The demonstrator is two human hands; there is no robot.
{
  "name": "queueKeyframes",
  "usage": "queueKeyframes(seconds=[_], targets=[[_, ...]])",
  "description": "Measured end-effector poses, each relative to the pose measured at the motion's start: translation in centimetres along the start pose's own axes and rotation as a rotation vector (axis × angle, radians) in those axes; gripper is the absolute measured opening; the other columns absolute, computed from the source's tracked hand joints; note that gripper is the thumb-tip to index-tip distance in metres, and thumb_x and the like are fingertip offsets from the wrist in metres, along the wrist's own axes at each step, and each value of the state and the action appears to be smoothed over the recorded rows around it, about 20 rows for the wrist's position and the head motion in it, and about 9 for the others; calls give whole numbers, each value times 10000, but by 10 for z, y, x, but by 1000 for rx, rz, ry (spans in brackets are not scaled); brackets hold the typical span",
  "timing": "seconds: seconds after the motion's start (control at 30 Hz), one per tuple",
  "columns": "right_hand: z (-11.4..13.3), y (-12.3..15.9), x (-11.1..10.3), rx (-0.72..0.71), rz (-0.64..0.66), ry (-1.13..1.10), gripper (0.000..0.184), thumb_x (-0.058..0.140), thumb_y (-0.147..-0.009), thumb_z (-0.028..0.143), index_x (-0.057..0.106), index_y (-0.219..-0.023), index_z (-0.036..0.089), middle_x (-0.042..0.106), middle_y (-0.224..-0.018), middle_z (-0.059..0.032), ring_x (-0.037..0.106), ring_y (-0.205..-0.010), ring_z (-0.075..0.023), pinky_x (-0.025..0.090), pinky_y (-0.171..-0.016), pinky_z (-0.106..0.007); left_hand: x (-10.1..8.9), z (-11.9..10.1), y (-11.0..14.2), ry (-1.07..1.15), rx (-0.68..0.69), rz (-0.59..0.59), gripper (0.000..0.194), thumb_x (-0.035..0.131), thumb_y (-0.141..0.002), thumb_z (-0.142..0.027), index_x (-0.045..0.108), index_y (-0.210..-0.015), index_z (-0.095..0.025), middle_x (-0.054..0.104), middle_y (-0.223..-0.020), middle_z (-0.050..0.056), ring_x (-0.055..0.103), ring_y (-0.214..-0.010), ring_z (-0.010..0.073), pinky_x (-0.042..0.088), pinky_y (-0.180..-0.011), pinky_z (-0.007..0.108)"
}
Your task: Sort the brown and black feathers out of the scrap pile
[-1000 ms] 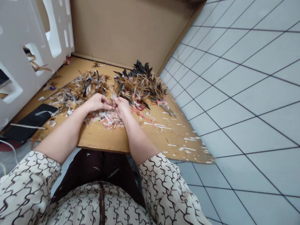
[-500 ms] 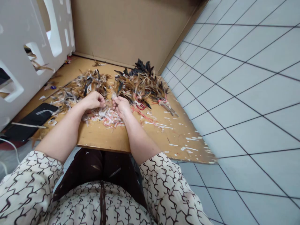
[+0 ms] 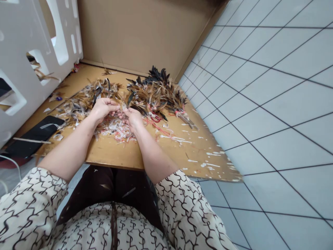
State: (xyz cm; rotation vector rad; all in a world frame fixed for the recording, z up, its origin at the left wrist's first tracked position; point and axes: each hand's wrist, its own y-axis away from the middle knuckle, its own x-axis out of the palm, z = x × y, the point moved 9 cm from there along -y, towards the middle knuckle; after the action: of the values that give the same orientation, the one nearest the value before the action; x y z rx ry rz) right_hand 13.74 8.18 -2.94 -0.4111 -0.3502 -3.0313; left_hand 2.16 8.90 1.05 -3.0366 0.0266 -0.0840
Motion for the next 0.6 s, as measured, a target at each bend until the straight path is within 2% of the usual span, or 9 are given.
queueKeyframes(seconds=[0.13, 0.33, 0.6], targets=[[-1, 3, 7, -7, 60, 19, 211, 515, -839, 162, 521, -629, 159, 537, -474, 41, 476, -408, -50, 333, -374, -143, 4, -1, 1, 19, 19, 15, 295, 799, -415, -294, 567, -507, -137, 555, -467, -19, 445, -402, 69, 370, -451, 236], [-3, 1, 9, -30, 84, 18, 236, 483, -842, 141, 476, -608, 171, 433, -435, 85, 319, -329, -28, 262, -340, -143, 6, -1, 1, -16, 13, 18, 300, 798, -439, -284, 543, -493, -136, 557, -477, -14, 435, -408, 66, 368, -462, 234], [5, -1, 10, -170, 72, 193, 256, 486, -834, 144, 452, -581, 171, 394, -421, 101, 289, -322, -25, 245, -343, -159, 4, 0, 3, 11, -32, -41, 281, 794, -412, -246, 554, -498, -129, 546, -444, -31, 409, -374, 49, 332, -410, 201]])
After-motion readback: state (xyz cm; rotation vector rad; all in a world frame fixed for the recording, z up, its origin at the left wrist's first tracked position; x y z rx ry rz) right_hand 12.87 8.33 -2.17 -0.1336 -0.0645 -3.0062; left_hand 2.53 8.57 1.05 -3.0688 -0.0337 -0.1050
